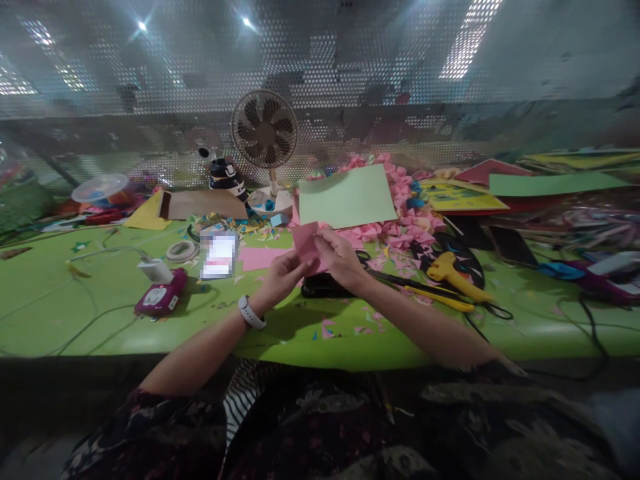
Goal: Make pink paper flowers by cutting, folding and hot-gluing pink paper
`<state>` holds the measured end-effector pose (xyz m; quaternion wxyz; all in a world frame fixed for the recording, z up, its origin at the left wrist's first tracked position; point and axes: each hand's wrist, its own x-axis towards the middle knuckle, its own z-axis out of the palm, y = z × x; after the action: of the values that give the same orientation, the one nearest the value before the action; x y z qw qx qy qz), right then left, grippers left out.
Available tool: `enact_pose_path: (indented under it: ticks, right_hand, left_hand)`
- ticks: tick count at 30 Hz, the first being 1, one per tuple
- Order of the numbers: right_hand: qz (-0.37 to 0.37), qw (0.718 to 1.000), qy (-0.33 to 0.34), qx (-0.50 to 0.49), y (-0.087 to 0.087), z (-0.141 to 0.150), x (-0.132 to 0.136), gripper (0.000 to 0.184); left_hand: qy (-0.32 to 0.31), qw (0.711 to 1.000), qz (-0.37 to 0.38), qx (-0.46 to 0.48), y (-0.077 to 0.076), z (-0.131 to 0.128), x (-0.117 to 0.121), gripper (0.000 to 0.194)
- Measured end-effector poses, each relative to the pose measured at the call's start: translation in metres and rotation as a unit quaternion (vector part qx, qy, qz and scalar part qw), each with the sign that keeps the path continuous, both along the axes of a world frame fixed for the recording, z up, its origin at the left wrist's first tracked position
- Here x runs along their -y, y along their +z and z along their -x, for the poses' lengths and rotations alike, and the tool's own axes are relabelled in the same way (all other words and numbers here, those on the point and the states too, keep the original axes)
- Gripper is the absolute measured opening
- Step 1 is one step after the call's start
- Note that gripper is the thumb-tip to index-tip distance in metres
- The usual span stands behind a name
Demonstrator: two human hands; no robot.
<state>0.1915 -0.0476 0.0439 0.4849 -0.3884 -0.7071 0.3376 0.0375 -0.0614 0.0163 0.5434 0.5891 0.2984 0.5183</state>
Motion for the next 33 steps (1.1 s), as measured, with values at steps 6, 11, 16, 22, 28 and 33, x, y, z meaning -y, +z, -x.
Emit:
enact_pose_path:
  ticks: [6,11,16,22,28,33]
  right_hand:
    - [-0.021,1.0,-0.014,-0.008,0.012,-0.001,0.004,0.042]
    - [-0.029,0.994,-0.035,0.098,0.009,-0.005,0.003,0.044]
    - [-0.059,0.987,-0.031,0.147,-0.003,-0.004,0.001,0.04]
    - [-0.075,0.989,-0.002,0.124,-0.002,-0.003,0.002,0.038]
    - [-0.04,0.996,0.018,0.079,-0.003,-0.001,0.002,0.036]
    - [-0.018,0.998,0.011,0.054,-0.002,-0.002,0.0,0.046]
  left_hand:
    - [-0.026,0.999,-0.013,-0.017,0.01,0.003,0.003,0.029]
    - [0.014,0.999,-0.017,0.032,0.013,0.005,0.001,0.034]
    - [0.004,0.999,0.003,0.036,0.014,0.007,-0.002,0.034]
    - [-0.052,0.996,0.046,0.048,0.013,0.011,-0.005,0.036]
    - [-0.074,0.994,0.064,0.044,0.011,0.013,-0.009,0.042]
    - [-0.063,0.994,0.082,0.042,0.013,0.016,-0.008,0.044]
